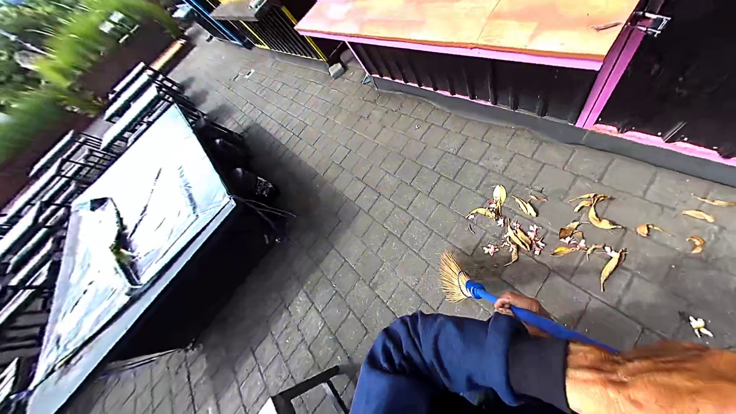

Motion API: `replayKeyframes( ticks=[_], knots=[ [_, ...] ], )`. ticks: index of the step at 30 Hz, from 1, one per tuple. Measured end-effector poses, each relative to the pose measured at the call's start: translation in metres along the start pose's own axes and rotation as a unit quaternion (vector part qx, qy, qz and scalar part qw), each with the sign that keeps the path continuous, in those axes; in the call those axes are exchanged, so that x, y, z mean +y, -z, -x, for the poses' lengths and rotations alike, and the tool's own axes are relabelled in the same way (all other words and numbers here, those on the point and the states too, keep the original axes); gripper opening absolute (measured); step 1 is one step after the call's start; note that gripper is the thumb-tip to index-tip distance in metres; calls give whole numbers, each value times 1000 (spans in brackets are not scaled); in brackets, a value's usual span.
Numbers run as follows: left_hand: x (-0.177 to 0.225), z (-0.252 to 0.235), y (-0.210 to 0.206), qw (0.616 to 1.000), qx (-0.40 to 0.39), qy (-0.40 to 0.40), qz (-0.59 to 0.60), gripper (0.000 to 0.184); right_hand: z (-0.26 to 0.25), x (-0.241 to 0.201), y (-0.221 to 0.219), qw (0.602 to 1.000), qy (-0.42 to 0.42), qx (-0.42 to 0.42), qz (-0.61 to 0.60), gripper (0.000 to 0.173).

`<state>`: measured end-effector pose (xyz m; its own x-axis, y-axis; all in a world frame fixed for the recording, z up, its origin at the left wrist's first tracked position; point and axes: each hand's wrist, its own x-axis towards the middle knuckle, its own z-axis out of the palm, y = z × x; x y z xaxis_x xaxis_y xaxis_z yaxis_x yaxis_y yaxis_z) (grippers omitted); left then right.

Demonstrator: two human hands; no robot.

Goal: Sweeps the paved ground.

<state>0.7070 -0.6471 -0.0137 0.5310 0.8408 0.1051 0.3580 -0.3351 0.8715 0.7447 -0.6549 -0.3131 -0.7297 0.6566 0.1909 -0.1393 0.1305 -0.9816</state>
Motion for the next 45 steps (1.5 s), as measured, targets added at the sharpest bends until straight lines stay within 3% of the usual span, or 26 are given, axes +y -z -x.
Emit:
replayKeyframes(
  ticks=[2,4,10,14,17,21,25,29,33,36,38,42,45],
  knots=[
    [-25,-6,13,998,-44,1,44,16,-16,23,-10,1000,-11,-1,-6,23],
    [-41,-8,12,993,-52,-48,95,11,-11,29,4,998,-47,35,36,20],
    [-34,-2,19,959,-60,-210,181,13,29,-16,114,949,-119,170,238,20],
    [-43,-3,31,936,-65,-265,220,14,34,-36,145,906,-133,262,303,19],
    [-36,-5,48,934,-53,-285,209,17,17,-54,141,910,-122,270,290,18],
    [-15,-2,67,960,-23,-220,170,22,-27,-51,102,951,-57,225,205,16],
    [-12,-9,80,984,-11,-148,96,26,-84,-25,55,990,22,118,78,15],
    [-51,-37,91,997,6,-76,13,13,-145,22,26,999,35,21,-34,17],
    [-113,-66,97,998,51,24,-42,13,-195,67,36,998,-17,-42,-34,22],
    [-143,-95,93,998,43,42,-24,17,-191,103,79,997,-70,9,16,24],
    [-140,-119,88,1000,-1,-8,16,19,-165,104,131,988,-107,88,69,22],
    [-106,-160,83,975,-94,-157,125,14,-92,53,239,942,-124,250,188,19],
    [-109,-178,92,951,-120,-192,211,12,-63,24,295,888,-126,337,285,22]
  ],
)
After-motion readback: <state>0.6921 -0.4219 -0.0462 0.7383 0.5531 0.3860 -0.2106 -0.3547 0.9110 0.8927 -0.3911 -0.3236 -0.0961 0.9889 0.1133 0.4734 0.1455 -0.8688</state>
